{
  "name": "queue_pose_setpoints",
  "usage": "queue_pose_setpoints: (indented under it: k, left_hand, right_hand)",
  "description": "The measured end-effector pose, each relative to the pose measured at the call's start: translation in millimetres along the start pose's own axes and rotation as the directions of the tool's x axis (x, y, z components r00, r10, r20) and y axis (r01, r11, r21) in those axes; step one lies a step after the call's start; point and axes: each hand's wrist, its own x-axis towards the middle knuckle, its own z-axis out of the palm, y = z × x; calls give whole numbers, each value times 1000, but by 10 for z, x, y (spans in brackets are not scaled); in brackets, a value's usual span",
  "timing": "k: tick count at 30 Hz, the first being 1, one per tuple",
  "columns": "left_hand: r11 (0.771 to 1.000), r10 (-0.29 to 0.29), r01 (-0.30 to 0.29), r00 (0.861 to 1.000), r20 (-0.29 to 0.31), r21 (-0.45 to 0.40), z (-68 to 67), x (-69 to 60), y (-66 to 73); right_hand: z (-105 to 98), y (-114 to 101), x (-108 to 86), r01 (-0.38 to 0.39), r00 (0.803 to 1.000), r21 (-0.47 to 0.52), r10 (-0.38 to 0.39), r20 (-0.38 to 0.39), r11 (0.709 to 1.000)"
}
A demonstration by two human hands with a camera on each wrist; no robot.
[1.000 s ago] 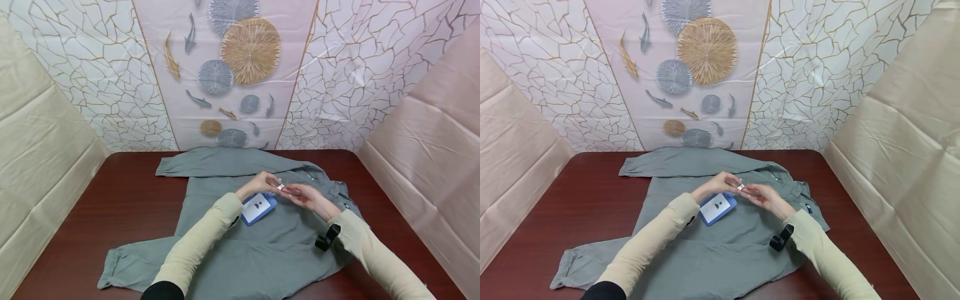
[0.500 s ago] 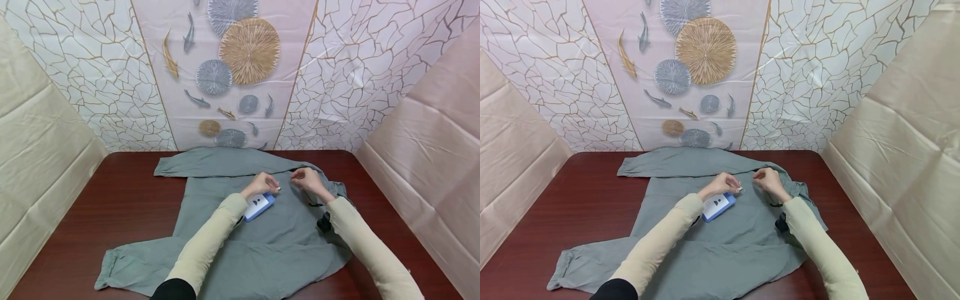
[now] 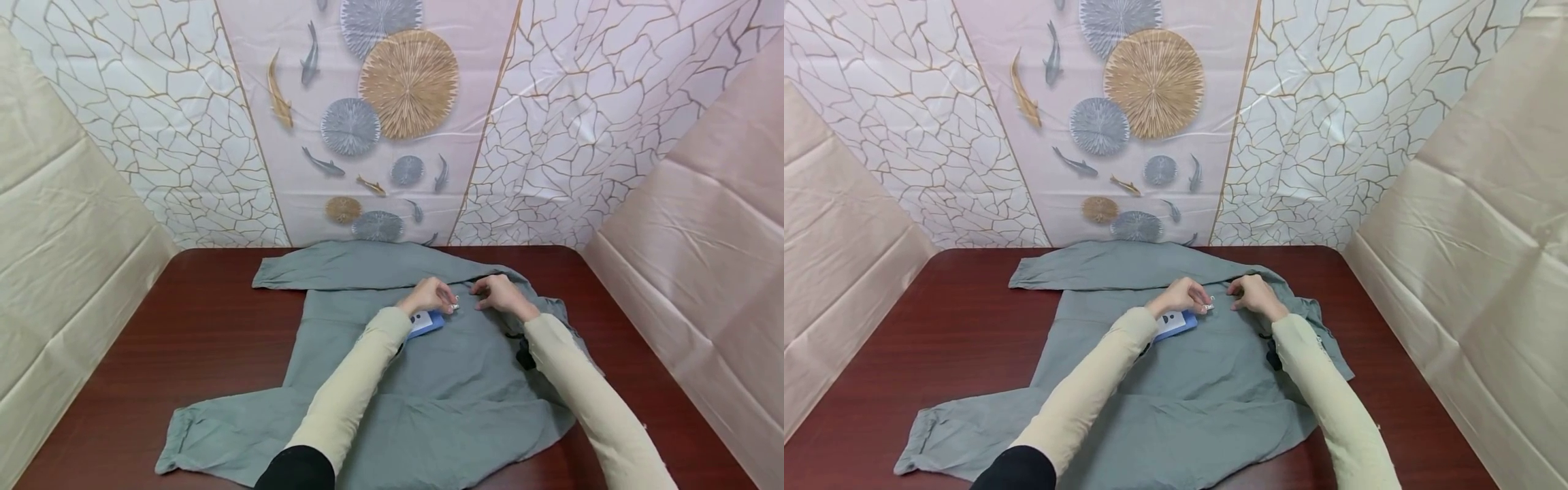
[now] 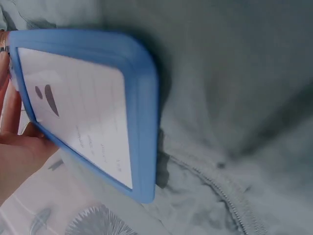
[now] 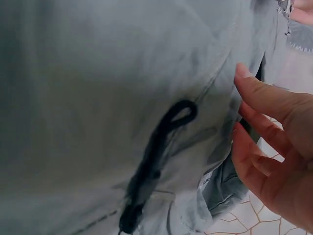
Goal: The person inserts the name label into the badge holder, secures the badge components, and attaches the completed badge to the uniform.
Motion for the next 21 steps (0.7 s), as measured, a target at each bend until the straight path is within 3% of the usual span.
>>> queue_pose_setpoints:
  k: [9,11,12,15,18,20,21]
  left_hand:
    - [995,4,-11,998,61,102,67,165,-45]
    - [994,-7,-3,996,84,111,108,245,-89]
    - [994,25,-33,996,80,104,161,356,-207]
    - [993,11,-21,997,81,118,197,430,-254]
    - [992,-19,16,999,27,122,225,372,-202]
    - [990,-69,69,998,-2,127,181,167,14]
    - [989,-70,72,997,-19,126,187,140,34]
  right_hand:
    - [38,80,15,30,997,-5,-30,-69,1000]
    - [38,88,7,44,995,-12,-45,-90,999]
    - [37,90,4,52,994,-11,-53,-97,999]
    - [24,79,-11,73,992,8,-72,-104,997]
    - [10,66,-22,83,992,25,-80,-101,996]
    - [7,64,-28,83,992,34,-79,-99,996]
    - [8,70,-30,82,992,34,-79,-100,996]
